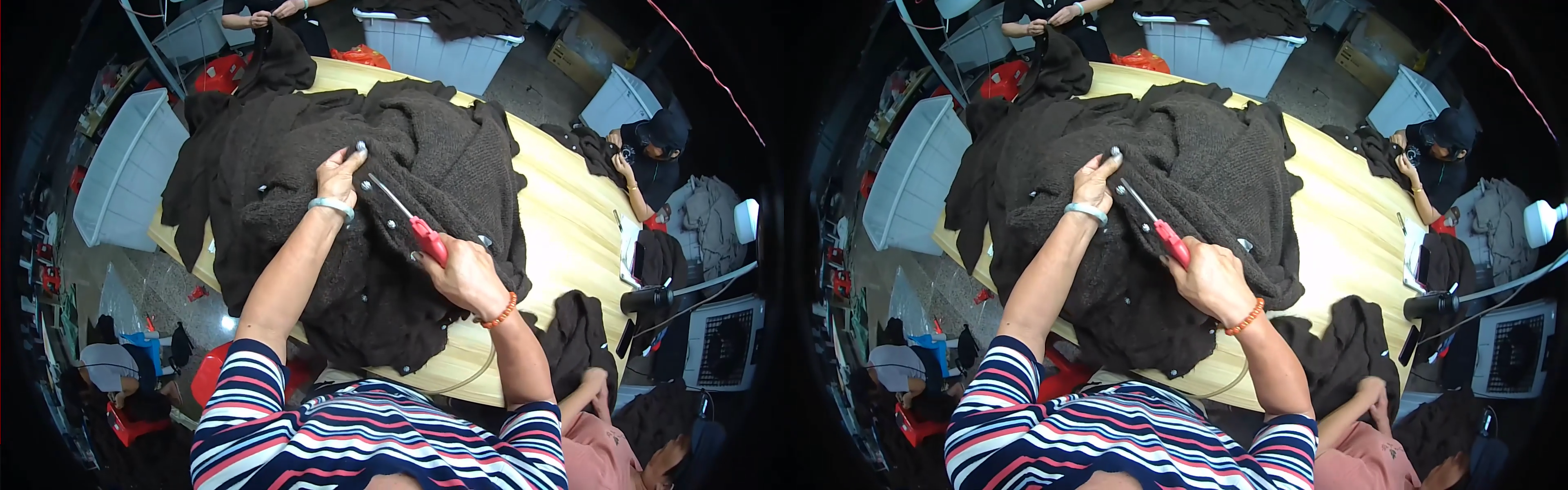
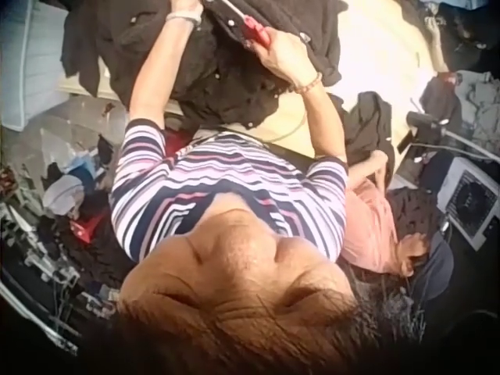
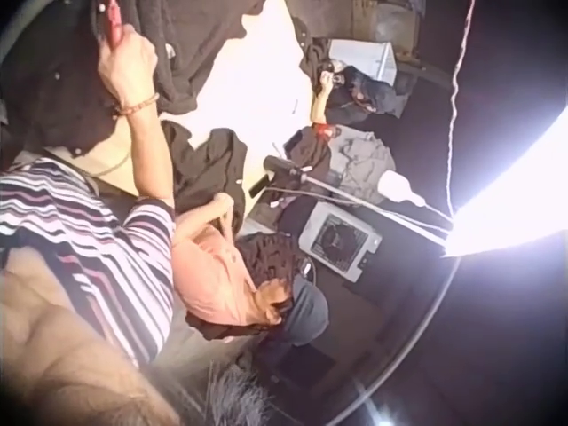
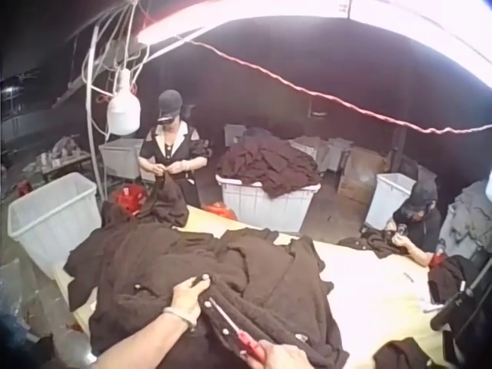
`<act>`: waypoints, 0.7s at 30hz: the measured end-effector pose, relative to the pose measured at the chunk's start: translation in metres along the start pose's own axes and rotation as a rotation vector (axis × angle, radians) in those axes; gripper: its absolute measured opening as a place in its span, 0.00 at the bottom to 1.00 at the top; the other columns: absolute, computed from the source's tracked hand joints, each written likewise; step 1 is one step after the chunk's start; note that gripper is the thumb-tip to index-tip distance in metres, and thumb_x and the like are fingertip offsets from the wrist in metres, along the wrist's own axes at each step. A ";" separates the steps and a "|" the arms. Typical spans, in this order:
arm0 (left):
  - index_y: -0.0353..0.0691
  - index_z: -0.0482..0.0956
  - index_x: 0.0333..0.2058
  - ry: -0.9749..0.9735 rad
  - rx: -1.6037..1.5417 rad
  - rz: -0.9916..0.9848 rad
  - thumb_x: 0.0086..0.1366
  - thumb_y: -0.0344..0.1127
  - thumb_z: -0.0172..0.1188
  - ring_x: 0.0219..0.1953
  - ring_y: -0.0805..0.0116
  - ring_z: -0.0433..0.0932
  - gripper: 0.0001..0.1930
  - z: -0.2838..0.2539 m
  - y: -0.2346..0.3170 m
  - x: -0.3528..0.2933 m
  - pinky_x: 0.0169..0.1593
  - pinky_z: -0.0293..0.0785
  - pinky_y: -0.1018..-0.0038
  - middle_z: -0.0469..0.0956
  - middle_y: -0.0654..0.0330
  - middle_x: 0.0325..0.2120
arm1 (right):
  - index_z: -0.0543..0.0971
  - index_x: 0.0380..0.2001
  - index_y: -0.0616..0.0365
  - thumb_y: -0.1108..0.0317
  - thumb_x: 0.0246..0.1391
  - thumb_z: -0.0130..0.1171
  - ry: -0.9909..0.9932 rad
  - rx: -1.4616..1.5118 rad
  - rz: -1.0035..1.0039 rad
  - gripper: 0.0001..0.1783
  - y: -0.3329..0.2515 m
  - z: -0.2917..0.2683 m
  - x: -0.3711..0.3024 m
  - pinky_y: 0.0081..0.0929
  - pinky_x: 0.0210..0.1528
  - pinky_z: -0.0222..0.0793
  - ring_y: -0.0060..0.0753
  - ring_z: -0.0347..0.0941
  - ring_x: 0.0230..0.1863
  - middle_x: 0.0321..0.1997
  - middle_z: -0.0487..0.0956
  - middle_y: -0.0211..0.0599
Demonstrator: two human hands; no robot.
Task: Trimming excess threads from dark brown garments using a pair of scissors on a workbench.
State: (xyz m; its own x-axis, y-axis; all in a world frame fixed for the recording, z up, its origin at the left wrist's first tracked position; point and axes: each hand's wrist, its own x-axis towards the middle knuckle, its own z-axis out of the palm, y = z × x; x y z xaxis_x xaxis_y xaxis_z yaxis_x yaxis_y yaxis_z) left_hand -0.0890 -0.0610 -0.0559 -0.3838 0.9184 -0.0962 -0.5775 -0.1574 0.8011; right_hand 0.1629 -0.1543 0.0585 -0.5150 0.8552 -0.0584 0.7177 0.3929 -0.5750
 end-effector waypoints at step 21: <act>0.42 0.77 0.40 -0.242 0.029 -0.326 0.72 0.38 0.53 0.39 0.71 0.81 0.08 -0.015 -0.001 -0.071 0.41 0.85 0.67 0.80 0.65 0.38 | 0.78 0.32 0.58 0.56 0.56 0.61 -0.087 -0.082 0.050 0.15 0.032 -0.008 -0.063 0.49 0.37 0.73 0.60 0.77 0.32 0.23 0.78 0.54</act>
State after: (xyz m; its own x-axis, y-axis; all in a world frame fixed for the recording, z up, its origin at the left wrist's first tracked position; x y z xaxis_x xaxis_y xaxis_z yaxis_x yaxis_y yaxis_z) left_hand -0.0723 -0.1317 -0.0589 -0.0013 0.9780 -0.2087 -0.6188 0.1631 0.7684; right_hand 0.2225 -0.1930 0.0501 -0.5137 0.8433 -0.1582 0.7777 0.3798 -0.5009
